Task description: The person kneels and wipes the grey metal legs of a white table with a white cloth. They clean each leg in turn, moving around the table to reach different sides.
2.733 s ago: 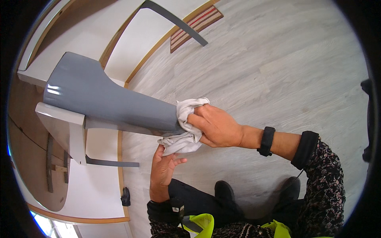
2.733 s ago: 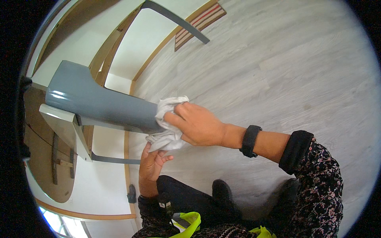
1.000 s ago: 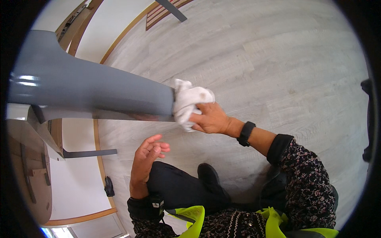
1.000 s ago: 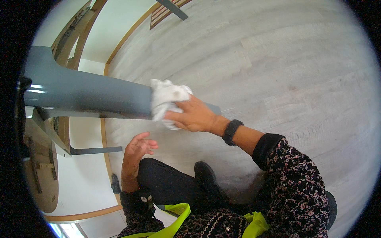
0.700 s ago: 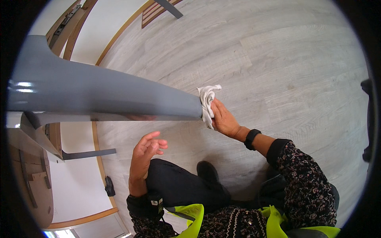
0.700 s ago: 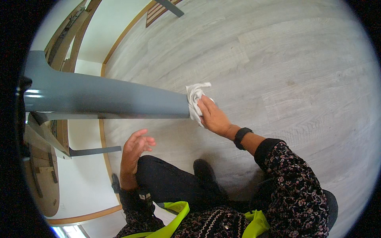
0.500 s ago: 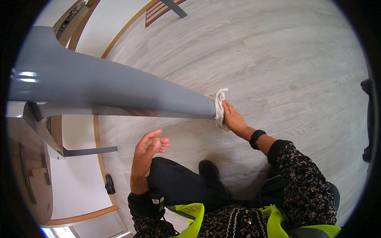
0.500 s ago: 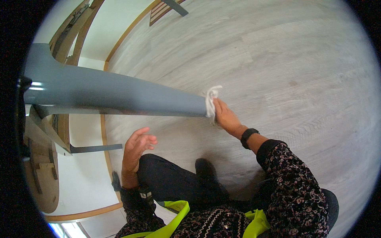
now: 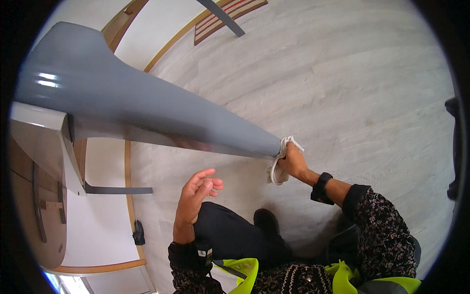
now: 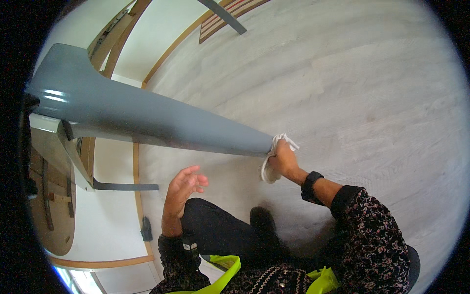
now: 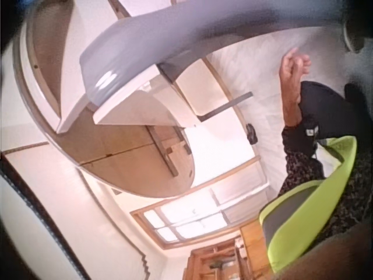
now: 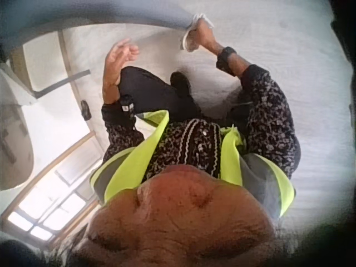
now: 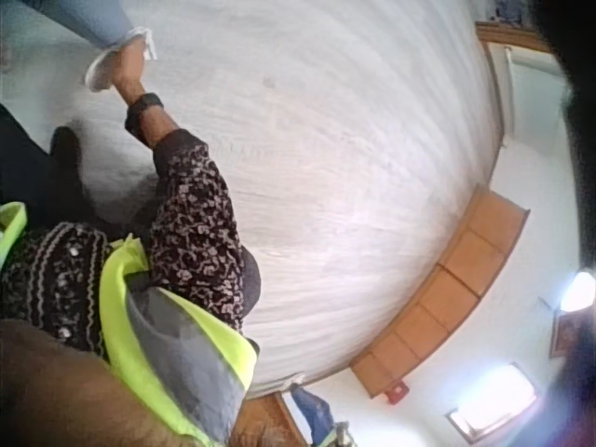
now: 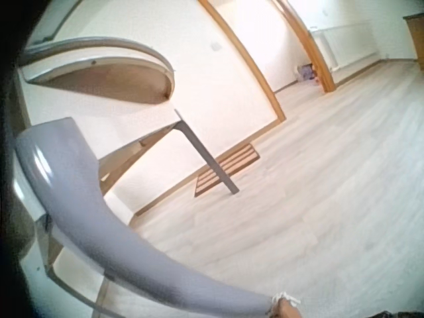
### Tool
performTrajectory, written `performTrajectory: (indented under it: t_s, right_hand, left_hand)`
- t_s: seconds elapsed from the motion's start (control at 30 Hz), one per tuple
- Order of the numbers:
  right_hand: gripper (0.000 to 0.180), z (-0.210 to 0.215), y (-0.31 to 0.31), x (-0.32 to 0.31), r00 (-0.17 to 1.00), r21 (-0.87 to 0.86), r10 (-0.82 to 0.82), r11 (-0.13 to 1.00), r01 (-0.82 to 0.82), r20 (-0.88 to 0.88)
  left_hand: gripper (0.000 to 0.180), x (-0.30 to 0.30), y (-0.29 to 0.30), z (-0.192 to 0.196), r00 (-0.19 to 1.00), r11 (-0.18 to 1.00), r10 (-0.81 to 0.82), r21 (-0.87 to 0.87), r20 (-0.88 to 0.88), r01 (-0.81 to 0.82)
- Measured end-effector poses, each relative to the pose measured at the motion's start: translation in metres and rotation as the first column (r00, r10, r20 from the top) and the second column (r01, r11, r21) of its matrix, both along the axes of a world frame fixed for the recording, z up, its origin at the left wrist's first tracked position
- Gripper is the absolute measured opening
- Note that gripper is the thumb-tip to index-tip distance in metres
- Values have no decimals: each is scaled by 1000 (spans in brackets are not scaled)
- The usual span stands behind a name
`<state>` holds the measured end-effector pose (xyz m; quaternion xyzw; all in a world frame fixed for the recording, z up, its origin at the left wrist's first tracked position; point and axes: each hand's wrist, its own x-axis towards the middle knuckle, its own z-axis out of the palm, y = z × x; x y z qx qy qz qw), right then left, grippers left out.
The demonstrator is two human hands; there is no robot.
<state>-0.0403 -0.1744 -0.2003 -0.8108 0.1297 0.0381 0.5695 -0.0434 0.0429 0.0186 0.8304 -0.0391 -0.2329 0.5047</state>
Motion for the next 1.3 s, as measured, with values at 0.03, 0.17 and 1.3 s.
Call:
performTrajectory:
  t_s: [0.03, 0.17, 1.3]
  right_hand:
    - [48, 1, -2, -4, 1000, -2, 6, 1000, -6, -28]
    - [48, 27, -7, -6, 978, -40, 68, 997, -61, 199]
    - [22, 102, 9, 14, 187, -256, 226, 954, 155, 956]
  left_hand:
    - [39, -2, -2, -4, 999, 999, -32, 1, 3, 32]
    - [36, -2, -3, -10, 1000, 999, -9, -37, 0, 9]
    - [29, -23, -18, -26, 1000, 999, 8, -52, 1, -8]
